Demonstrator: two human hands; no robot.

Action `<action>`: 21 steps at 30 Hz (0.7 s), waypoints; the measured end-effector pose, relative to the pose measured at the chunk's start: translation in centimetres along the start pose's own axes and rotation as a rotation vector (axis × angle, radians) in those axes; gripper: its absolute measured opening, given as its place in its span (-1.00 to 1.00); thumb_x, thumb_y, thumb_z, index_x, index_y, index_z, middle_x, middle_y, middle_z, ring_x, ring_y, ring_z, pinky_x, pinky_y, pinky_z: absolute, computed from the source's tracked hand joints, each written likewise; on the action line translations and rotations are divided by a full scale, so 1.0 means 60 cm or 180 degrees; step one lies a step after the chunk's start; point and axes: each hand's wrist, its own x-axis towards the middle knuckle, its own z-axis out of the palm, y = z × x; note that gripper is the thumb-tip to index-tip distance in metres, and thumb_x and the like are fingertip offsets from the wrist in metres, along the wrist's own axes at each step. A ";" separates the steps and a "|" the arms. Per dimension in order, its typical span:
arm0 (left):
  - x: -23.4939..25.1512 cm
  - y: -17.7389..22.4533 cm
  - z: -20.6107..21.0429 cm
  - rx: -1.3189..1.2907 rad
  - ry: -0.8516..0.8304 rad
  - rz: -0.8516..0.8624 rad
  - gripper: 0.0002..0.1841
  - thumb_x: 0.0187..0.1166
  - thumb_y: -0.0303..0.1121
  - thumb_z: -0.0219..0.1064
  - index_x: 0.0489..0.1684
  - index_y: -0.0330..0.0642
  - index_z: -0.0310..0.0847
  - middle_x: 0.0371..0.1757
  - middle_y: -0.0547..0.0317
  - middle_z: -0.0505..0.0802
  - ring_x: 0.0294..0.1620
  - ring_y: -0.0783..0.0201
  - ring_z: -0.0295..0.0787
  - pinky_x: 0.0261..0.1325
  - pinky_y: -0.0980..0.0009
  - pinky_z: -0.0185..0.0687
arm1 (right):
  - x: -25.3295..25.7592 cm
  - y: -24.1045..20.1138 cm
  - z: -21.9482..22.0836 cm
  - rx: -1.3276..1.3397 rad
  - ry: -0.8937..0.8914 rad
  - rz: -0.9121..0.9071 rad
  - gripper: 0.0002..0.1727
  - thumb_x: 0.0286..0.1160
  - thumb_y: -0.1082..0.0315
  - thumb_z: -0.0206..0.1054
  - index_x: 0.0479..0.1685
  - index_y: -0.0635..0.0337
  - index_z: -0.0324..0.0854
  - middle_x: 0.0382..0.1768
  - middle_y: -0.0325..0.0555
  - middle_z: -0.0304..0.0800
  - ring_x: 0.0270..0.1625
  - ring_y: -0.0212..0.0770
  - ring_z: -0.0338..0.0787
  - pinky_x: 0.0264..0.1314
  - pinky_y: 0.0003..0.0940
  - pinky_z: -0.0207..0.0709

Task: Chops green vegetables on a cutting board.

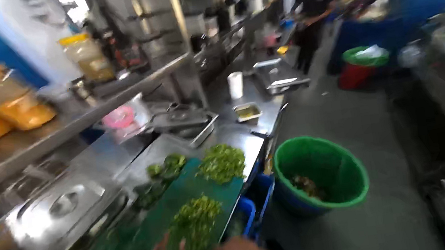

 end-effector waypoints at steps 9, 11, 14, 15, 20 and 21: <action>0.011 0.030 0.027 0.0848 -0.1027 0.0192 -0.44 0.39 0.02 0.55 0.45 0.32 0.70 0.61 0.15 0.63 0.74 -0.16 0.33 0.68 -0.25 0.31 | 0.074 0.010 -0.125 -0.0431 -0.0031 -0.0120 -0.65 0.71 0.11 0.19 0.32 0.01 0.63 0.01 0.18 0.86 0.12 0.28 0.85 0.12 0.35 0.65; 0.026 0.042 0.048 0.0864 -0.1465 0.0391 -0.56 0.38 -0.06 0.55 0.29 0.36 0.81 0.61 0.34 0.65 0.81 -0.10 0.21 0.78 -0.34 0.01 | 0.063 -0.003 -0.138 -0.0386 -0.0042 -0.0262 -0.66 0.64 0.14 0.26 0.29 0.01 0.65 -0.02 0.16 0.86 0.09 0.26 0.85 0.11 0.34 0.66; 0.049 0.043 0.073 0.0759 -0.1846 0.0573 -0.79 0.51 -0.04 0.45 -0.04 0.23 0.93 0.37 0.56 0.82 0.76 0.12 0.35 0.83 -0.34 -0.23 | 0.049 -0.004 -0.157 -0.0331 0.0027 -0.0330 -0.68 0.64 0.06 0.28 0.16 0.01 0.69 -0.07 0.08 0.87 0.06 0.19 0.86 0.08 0.28 0.67; 0.056 0.038 0.077 0.0739 -0.1854 0.0629 -0.80 0.54 -0.04 0.43 -0.07 0.25 0.94 0.31 0.61 0.85 0.72 0.16 0.41 0.84 -0.33 -0.23 | 0.044 0.006 -0.166 -0.0359 0.0101 -0.0306 -0.69 0.63 0.04 0.28 0.13 0.00 0.70 -0.08 0.06 0.87 0.05 0.17 0.87 0.06 0.28 0.67; 0.081 -0.005 0.064 0.0677 -0.1997 0.0404 -0.81 0.56 -0.12 0.42 -0.04 0.27 0.96 0.36 0.58 0.84 0.76 0.14 0.37 0.85 -0.24 -0.16 | -0.007 0.126 -0.220 -0.0292 0.0311 0.0057 -0.68 0.52 0.00 0.40 0.10 -0.08 0.77 -0.06 -0.03 0.89 0.06 0.10 0.87 0.12 0.29 0.67; 0.083 -0.014 0.059 0.0691 -0.2002 0.0313 -0.80 0.58 -0.06 0.41 -0.07 0.27 0.96 0.37 0.56 0.84 0.75 0.15 0.38 0.84 -0.18 -0.05 | -0.024 0.162 -0.228 -0.0144 0.0382 0.0098 -0.67 0.50 -0.03 0.44 0.09 -0.10 0.78 -0.09 -0.09 0.90 0.01 0.04 0.88 0.10 0.26 0.70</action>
